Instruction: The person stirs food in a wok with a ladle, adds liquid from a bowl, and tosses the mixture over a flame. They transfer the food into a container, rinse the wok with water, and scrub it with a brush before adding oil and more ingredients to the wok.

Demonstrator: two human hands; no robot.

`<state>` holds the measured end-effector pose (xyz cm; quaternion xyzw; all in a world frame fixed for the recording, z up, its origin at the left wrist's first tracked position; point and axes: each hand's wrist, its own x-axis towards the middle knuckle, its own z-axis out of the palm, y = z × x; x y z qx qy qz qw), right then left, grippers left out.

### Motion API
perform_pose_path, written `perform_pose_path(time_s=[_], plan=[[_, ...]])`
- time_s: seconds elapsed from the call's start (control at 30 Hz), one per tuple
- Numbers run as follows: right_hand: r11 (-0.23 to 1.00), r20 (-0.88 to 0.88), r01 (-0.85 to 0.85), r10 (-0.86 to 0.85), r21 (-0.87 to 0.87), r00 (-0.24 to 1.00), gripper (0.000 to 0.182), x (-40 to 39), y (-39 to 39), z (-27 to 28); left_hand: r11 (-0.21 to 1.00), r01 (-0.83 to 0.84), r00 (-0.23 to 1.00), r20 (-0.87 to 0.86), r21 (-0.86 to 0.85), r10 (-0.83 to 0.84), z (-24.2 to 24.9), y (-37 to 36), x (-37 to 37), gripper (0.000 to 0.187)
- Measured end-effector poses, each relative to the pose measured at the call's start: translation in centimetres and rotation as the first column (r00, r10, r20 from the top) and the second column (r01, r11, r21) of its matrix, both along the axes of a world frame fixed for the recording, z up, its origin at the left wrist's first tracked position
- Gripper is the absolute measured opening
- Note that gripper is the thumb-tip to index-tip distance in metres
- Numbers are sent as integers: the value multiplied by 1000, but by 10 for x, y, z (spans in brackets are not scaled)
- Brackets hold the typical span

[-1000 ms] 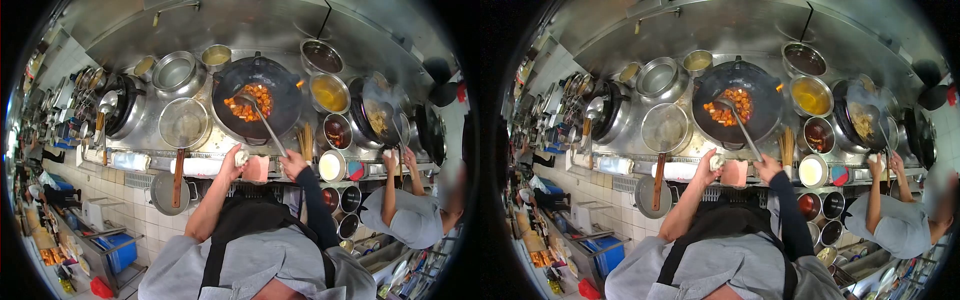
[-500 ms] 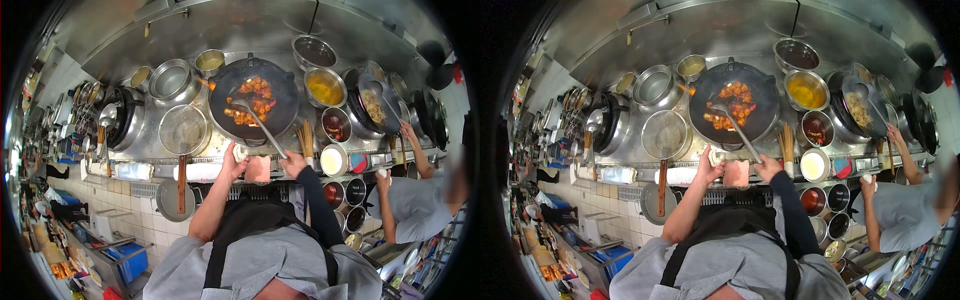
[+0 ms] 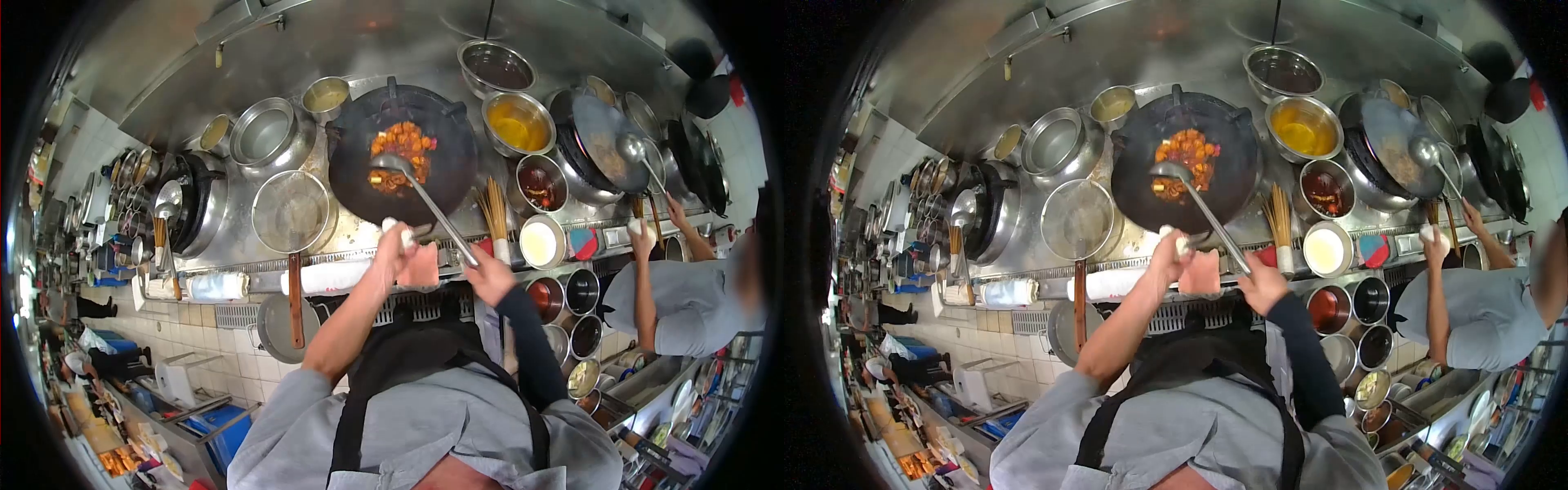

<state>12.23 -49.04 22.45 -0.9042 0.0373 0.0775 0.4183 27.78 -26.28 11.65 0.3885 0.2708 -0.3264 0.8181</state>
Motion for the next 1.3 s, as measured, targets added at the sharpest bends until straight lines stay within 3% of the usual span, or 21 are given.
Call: perform_pose_path(time_s=[0.07, 0.13, 0.17, 0.27, 0.3, 0.33, 0.4, 0.47, 0.6, 0.63, 0.67, 0.77, 0.8, 0.87, 0.93, 0.97, 1.0, 1.07, 1.13, 1.2, 1.3], plan=[[972, 184, -139, 104, 191, 977, 65, -23, -30, 43, 996, 86, 994, -63, -17, -87, 57, 8, -33, 9], [954, -205, -44, 108, 297, 973, 67, -34, -41, 117, 998, 41, 996, -77, -54, -45, 96, 15, -36, 9], [963, -258, -72, 141, 259, 956, 66, -30, -38, 143, 997, 21, 996, -85, -72, -28, 104, 19, -33, 9], [974, -196, -92, 133, 205, 972, 64, -9, -35, 93, 995, -11, 997, -74, -99, 4, 70, 18, -1, 11], [974, 14, -151, 151, 171, 989, 64, 2, -36, 54, 996, 12, 994, -111, -87, -21, 36, 16, 3, 12], [979, -37, -97, 106, 180, 994, 63, 14, -28, 53, 999, 8, 1000, 0, -53, -8, 13, 12, -8, 12], [998, 77, -42, 38, 51, 996, 66, 24, -18, 24, 1000, 5, 1000, 10, -16, -5, -5, 9, -42, 14], [996, 0, 25, -25, 86, 1000, 67, 23, -1, 42, 991, 127, 992, 22, 39, -128, -23, 24, -78, 18], [1000, -41, 20, -20, 11, 999, 69, 1, 15, 82, 939, 245, 970, -70, 242, -235, 9, 39, -104, 13], [981, 16, -4, 1, 196, 1000, 68, -6, 5, 67, 960, 138, 990, -66, 246, -125, 46, 31, -94, 12], [977, -34, -17, 25, 214, 999, 67, -12, -2, 74, 998, 59, 997, 52, 1, -59, 45, 33, -79, 11], [982, -186, -58, 91, 178, 978, 64, -15, -10, 122, 999, -6, 1000, -26, -35, 5, 80, 25, -18, 10], [987, -116, -70, 86, 142, 989, 64, -8, -8, 107, 999, 16, 998, -68, -45, -19, 74, 25, -6, 10], [995, 33, -80, 78, 66, 996, 63, 11, -3, 54, 999, 11, 1000, 0, -36, -11, 25, 25, -8, 10], [998, -16, 6, -5, 67, 1000, 64, 24, 15, 52, 999, 19, 1000, 17, 30, -19, -14, 25, -35, 12], [997, -25, 47, -45, 68, 999, 64, 23, 24, 56, 996, 76, 996, 47, 42, -78, -80, 30, -42, 15], [994, -39, 88, -86, 70, 996, 64, 20, 30, 61, 974, 204, 979, -2, 97, -205, -56, 41, -54, 16], [991, -69, 114, -109, 69, 992, 66, 10, 34, 80, 918, 253, 967, -114, 306, -228, -12, 45, -63, 16], [975, -154, 180, -159, 132, 975, 67, -5, 37, 94, 980, 129, 985, 91, 149, -144, 1, 46, -48, 9], [957, 125, 155, -190, 243, 974, 67, -19, 27, 34, 987, -83, 996, 30, 136, 79, 18, 34, -18, 11], [963, 66, 268, -269, 15, 961, 67, -25, 37, 38, 997, -15, 998, 56, 70, 11, -9, 32, 24, 12]])
